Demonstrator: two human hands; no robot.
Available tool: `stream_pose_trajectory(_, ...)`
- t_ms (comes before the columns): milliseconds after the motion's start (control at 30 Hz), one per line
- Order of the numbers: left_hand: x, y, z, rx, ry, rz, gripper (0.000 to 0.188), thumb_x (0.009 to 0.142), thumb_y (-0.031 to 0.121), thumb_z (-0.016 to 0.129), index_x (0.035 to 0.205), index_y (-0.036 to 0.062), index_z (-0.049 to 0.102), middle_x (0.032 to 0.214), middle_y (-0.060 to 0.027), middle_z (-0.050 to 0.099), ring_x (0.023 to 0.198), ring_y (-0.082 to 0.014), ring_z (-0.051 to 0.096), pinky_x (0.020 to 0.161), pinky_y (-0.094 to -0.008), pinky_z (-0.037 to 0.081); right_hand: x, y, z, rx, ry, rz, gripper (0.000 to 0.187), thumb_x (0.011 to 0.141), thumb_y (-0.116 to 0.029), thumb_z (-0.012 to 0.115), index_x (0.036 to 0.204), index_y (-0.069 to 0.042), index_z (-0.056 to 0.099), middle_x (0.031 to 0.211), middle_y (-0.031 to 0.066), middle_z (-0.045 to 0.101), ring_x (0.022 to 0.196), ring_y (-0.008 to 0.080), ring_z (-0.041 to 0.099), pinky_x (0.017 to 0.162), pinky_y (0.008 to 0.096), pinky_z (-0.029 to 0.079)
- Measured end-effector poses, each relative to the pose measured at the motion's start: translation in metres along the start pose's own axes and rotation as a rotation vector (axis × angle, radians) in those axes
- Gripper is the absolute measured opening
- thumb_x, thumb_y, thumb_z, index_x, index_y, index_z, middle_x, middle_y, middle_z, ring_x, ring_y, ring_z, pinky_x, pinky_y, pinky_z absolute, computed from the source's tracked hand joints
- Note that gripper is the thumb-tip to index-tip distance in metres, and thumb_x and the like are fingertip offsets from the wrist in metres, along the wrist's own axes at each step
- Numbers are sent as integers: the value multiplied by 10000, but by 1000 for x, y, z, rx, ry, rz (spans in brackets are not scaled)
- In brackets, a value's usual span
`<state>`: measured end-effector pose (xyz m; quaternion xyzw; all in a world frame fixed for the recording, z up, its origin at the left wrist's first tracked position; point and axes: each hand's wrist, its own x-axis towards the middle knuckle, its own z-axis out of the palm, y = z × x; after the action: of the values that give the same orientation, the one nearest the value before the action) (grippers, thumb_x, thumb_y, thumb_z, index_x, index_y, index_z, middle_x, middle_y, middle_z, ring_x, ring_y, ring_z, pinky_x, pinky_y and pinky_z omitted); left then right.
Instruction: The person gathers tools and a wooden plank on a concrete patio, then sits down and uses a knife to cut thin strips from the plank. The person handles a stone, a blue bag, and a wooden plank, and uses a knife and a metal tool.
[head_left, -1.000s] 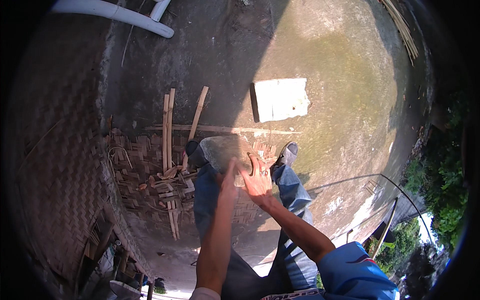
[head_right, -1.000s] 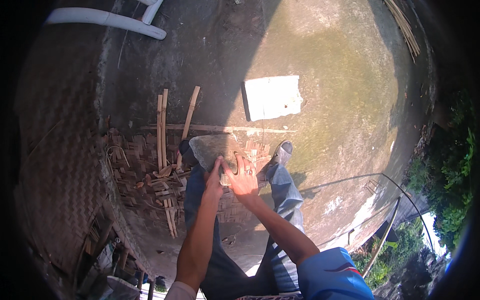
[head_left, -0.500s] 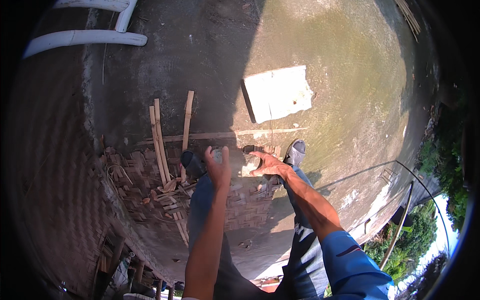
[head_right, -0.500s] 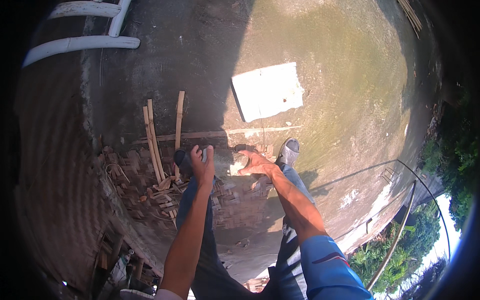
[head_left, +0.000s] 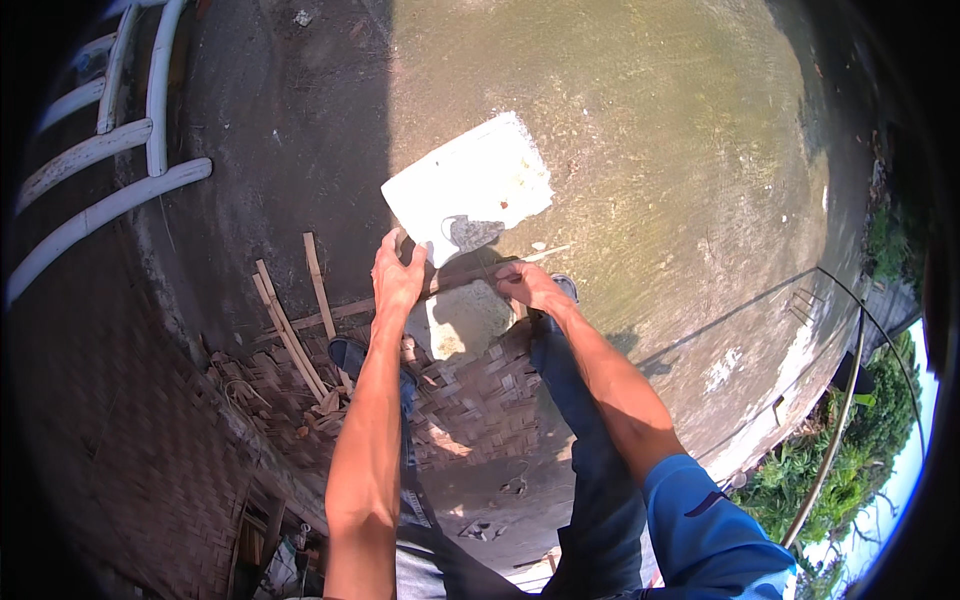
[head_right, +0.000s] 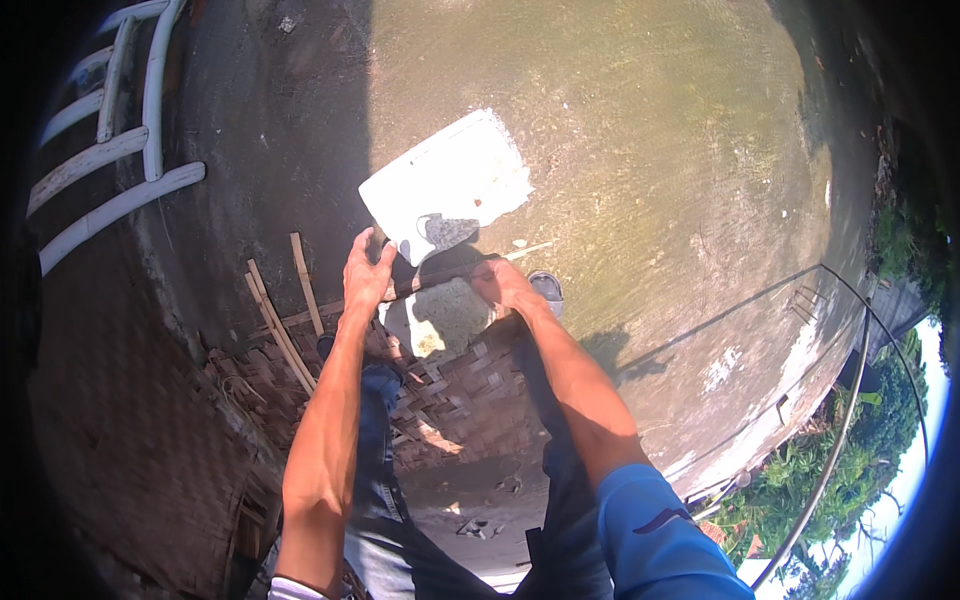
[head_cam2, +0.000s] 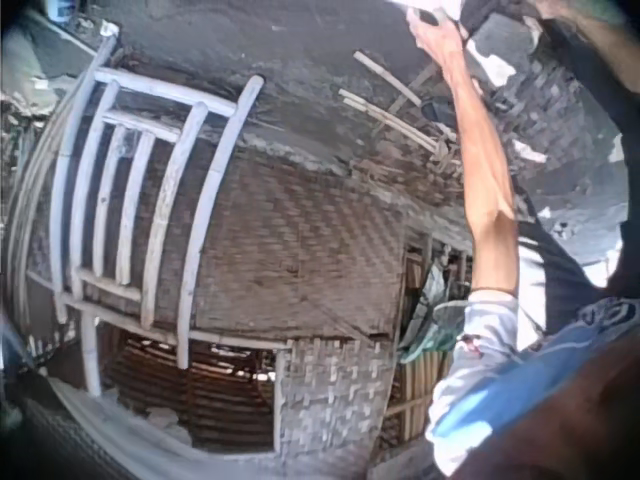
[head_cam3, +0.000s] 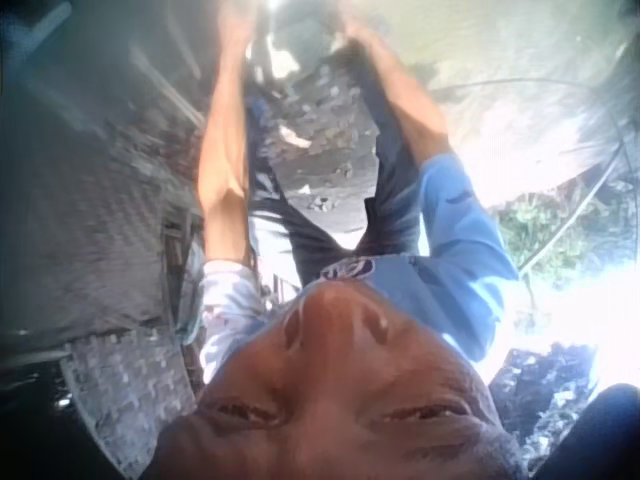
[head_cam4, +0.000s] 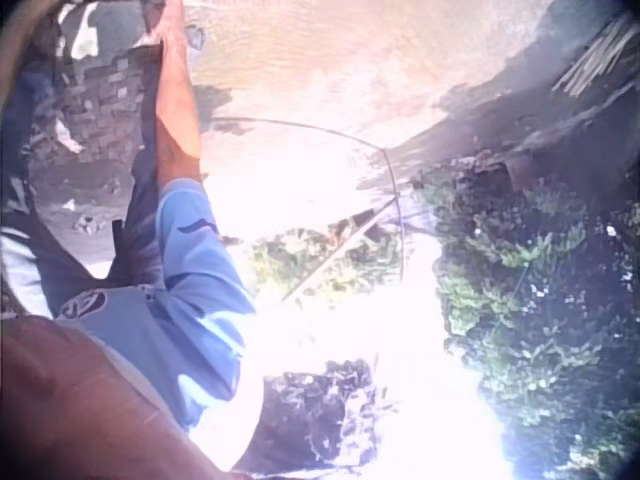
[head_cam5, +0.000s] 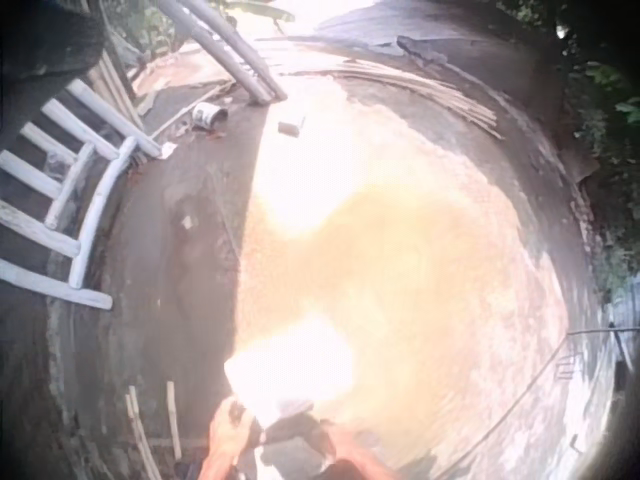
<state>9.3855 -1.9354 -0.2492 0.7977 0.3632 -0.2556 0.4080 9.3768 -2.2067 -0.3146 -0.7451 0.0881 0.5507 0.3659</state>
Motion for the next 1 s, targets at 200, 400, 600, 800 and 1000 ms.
stream_pose_trajectory(200,52,16,13,100,109,91,752,904,351,677,1517,68,346,1488,-293,370,1373,-415,405,1141,-458,356,44,-30,-106,395,582,19,472,884,-333,702,1228,-25,606,1112,141,698,976,246,665,861,370,515)
stream_pose_trajectory(400,96,15,31,154,117,242,683,911,353,607,1498,110,357,1492,-249,361,1295,-436,489,1064,-492,434,79,-72,-98,300,505,10,750,782,-429,789,1328,-7,495,1261,205,571,1186,319,567,997,400,468)
stream_pose_trajectory(600,61,1,18,-12,105,74,525,900,321,599,1321,51,440,1341,-237,391,1180,-452,535,978,-502,474,71,-102,-35,117,732,21,992,655,-533,833,1396,-28,409,1364,243,494,1276,366,497,1055,479,405)
stream_pose_trajectory(800,11,-116,0,-450,312,-214,456,945,374,604,1225,48,453,1284,-176,384,1148,-327,511,962,-444,448,22,-146,53,-251,760,-253,927,657,-499,866,1370,-76,452,1348,173,531,1278,356,477,1058,515,355)
stream_pose_trajectory(1000,-34,-148,2,-1051,537,-409,548,934,559,624,1102,73,433,1210,-107,475,1117,-228,514,929,-452,464,11,-165,89,-331,749,-640,856,678,-383,893,1342,-49,468,1371,196,527,1318,371,470,1110,517,341)
